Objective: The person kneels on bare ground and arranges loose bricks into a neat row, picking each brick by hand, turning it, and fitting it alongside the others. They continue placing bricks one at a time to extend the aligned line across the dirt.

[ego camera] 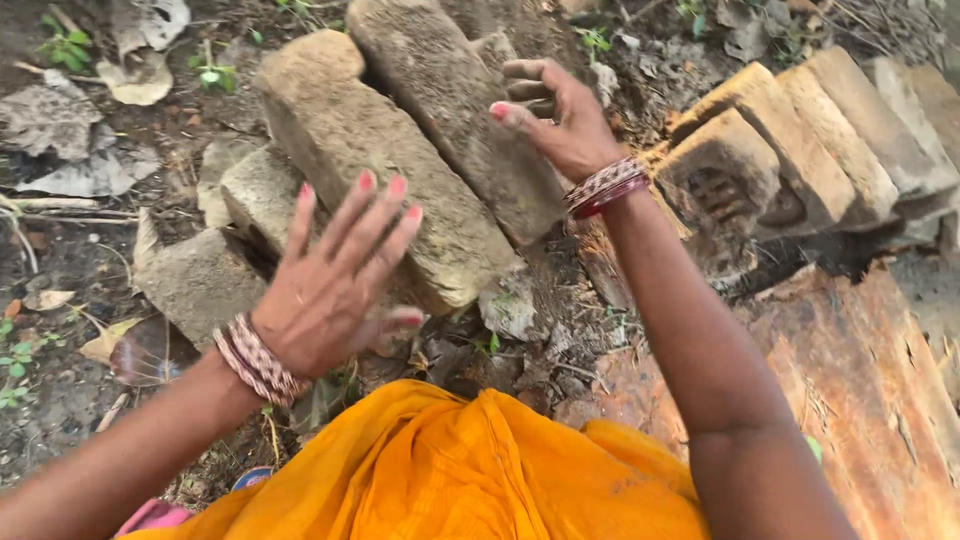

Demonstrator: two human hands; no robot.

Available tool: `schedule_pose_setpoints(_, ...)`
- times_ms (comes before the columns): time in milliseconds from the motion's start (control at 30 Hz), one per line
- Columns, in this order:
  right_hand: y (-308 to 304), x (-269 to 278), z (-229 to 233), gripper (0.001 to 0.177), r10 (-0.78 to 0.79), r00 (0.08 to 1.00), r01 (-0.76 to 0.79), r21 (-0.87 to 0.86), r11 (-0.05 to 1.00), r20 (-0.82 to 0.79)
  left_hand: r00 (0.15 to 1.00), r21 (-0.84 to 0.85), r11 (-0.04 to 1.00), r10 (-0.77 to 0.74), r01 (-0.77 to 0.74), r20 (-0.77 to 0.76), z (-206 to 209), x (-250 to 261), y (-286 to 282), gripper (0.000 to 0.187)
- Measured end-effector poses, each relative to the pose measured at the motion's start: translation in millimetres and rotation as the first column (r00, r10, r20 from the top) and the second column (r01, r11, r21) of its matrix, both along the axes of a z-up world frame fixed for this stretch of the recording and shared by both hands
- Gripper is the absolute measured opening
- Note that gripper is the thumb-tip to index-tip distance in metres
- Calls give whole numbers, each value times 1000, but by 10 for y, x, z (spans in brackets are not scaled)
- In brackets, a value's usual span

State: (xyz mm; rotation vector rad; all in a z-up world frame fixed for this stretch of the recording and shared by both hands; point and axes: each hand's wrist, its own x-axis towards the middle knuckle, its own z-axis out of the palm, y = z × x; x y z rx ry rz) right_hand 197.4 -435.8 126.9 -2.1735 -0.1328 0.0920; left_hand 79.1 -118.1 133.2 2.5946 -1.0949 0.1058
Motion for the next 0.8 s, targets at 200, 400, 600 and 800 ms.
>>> schedule_pose_setpoints(200, -1502, -411, -927, 63, -316, 948, 259, -465, 847, -48, 992, -58, 993, -96, 101, 85, 42, 181, -258, 97)
schedule_pose_setpoints(400, -1984, -846, -1670, 94, -516, 842, 296, -661, 689, -161, 986, 118, 985, -137, 125, 99, -55, 72, -286, 98)
schedule_pose_setpoints(600, -1769, -789, -1692, 123, -506, 861, 247, -826, 506, -52, 990, 157, 978, -139, 136, 9, 66, 82, -286, 106)
schedule_pose_setpoints(800, -1804, -767, -1798, 124, -484, 875, 238, -870, 431, 0, 987, 133, 978, -157, 158, -17, 76, 76, -291, 107)
